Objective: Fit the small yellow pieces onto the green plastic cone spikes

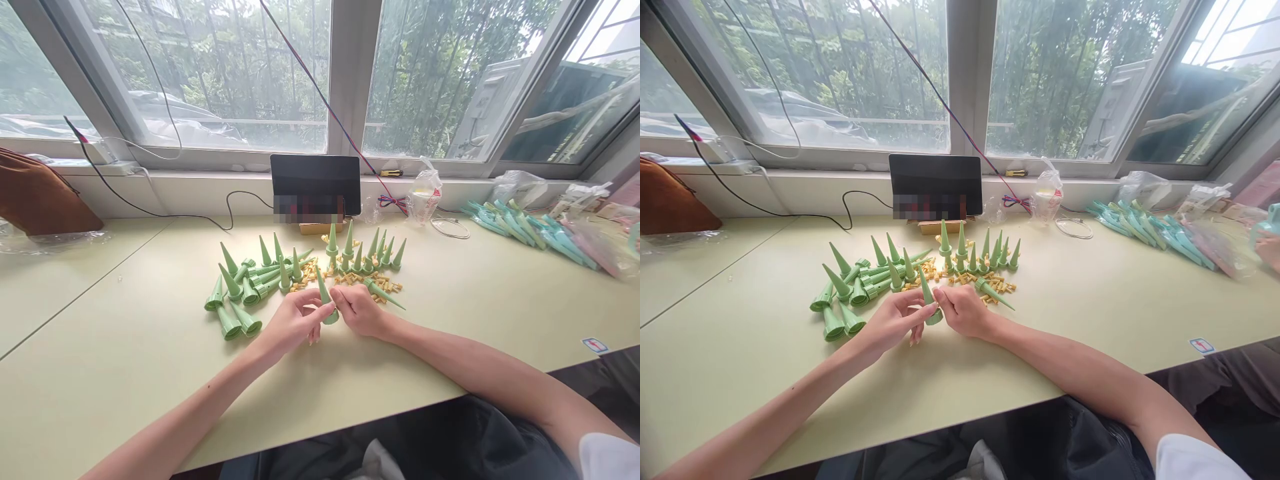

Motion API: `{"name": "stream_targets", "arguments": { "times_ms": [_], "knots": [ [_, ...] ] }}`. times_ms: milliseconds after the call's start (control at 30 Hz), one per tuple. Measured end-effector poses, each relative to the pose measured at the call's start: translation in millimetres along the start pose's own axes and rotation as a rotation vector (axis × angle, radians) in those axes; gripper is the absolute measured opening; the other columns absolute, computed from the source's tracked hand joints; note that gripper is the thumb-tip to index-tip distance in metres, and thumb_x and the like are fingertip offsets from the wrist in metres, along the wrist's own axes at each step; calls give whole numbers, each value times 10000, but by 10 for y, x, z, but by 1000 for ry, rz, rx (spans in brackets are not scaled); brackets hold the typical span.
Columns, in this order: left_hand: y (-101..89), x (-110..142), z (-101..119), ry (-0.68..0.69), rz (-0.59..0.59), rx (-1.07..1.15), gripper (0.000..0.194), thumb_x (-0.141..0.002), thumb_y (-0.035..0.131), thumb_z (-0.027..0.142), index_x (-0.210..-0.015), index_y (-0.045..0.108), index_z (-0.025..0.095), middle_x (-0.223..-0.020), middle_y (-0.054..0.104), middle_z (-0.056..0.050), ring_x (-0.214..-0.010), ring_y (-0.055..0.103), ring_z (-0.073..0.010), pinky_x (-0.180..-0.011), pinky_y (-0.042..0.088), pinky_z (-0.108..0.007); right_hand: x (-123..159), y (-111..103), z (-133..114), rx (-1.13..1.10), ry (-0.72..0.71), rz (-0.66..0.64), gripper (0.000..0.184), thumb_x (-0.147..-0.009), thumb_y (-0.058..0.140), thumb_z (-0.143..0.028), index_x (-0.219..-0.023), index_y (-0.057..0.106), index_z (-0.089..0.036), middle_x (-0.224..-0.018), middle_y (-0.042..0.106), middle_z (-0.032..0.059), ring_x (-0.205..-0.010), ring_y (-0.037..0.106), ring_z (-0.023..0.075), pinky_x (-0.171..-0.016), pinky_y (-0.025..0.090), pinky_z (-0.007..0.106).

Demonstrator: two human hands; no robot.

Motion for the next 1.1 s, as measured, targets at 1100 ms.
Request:
{"name": "stream_targets", "arguments": {
  "times_ms": [1100],
  "knots": [
    [49, 42, -18, 333, 156, -479, 114, -877, 576, 251, -821, 638, 174, -704, 606, 13, -528, 444, -72, -527, 422, -197, 4, -11, -12, 14, -34, -7, 374, -994, 280, -267, -644, 382, -186, -554, 403, -30, -484, 344, 84, -514, 282, 231]
  ]
}}
Point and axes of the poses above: each hand's wrist, its own x-axis away from the middle knuckle, its own y-axis out of the palm, z = x × y, the point moved 1 cm from there along -x, towards the middle knuckle
